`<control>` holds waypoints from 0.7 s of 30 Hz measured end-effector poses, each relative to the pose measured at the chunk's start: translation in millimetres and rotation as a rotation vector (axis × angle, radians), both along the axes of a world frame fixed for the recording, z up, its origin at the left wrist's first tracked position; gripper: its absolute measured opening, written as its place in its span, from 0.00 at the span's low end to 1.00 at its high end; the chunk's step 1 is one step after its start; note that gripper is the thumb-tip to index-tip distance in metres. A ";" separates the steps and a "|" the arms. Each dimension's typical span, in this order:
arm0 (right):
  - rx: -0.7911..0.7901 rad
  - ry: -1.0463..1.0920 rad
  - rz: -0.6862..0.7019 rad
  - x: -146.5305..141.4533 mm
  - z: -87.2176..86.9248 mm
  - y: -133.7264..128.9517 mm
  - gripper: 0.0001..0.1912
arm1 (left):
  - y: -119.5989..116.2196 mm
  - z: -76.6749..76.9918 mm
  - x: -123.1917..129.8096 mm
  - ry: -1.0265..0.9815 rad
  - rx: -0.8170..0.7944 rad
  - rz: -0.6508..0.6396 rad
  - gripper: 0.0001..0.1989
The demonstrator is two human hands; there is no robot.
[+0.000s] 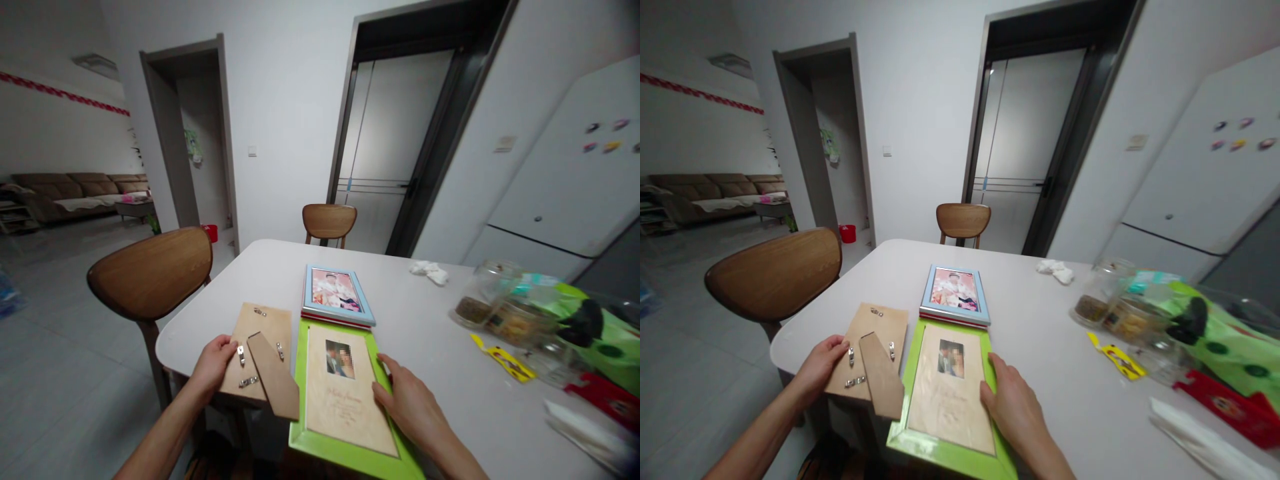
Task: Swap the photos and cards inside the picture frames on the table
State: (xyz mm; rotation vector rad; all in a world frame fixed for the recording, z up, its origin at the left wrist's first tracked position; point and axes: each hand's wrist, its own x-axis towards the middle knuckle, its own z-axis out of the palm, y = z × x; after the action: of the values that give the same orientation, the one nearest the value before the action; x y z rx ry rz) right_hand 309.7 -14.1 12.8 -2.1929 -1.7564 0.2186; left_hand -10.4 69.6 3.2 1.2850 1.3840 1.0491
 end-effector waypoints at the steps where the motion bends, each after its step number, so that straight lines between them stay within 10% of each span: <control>1: -0.010 0.002 -0.008 0.3 0.9 1.2 0.27 | 3.4 -0.4 -3.8 0.044 0.012 0.000 0.09; 5: -0.009 0.122 -0.096 7.1 6.3 3.0 0.27 | 11.2 3.4 -10.7 0.238 0.107 0.045 0.12; 9: 0.016 0.712 -0.215 11.5 14.4 -9.1 0.31 | -4.4 14.6 11.7 0.356 0.265 0.053 0.19; 13: 0.053 1.272 -0.300 1.5 33.7 -28.2 0.37 | -46.2 30.6 70.4 0.385 0.419 -0.254 0.20; 21: 0.219 1.307 -0.237 -19.8 65.4 -35.0 0.44 | -102.0 54.0 159.7 0.361 0.694 -0.641 0.34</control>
State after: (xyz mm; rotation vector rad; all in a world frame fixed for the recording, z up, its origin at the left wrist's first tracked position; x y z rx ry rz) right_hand 289.9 -49.1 78.2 -1.4128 -0.7160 1.0371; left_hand 149.2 -32.4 57.2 2.3240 0.7336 0.8817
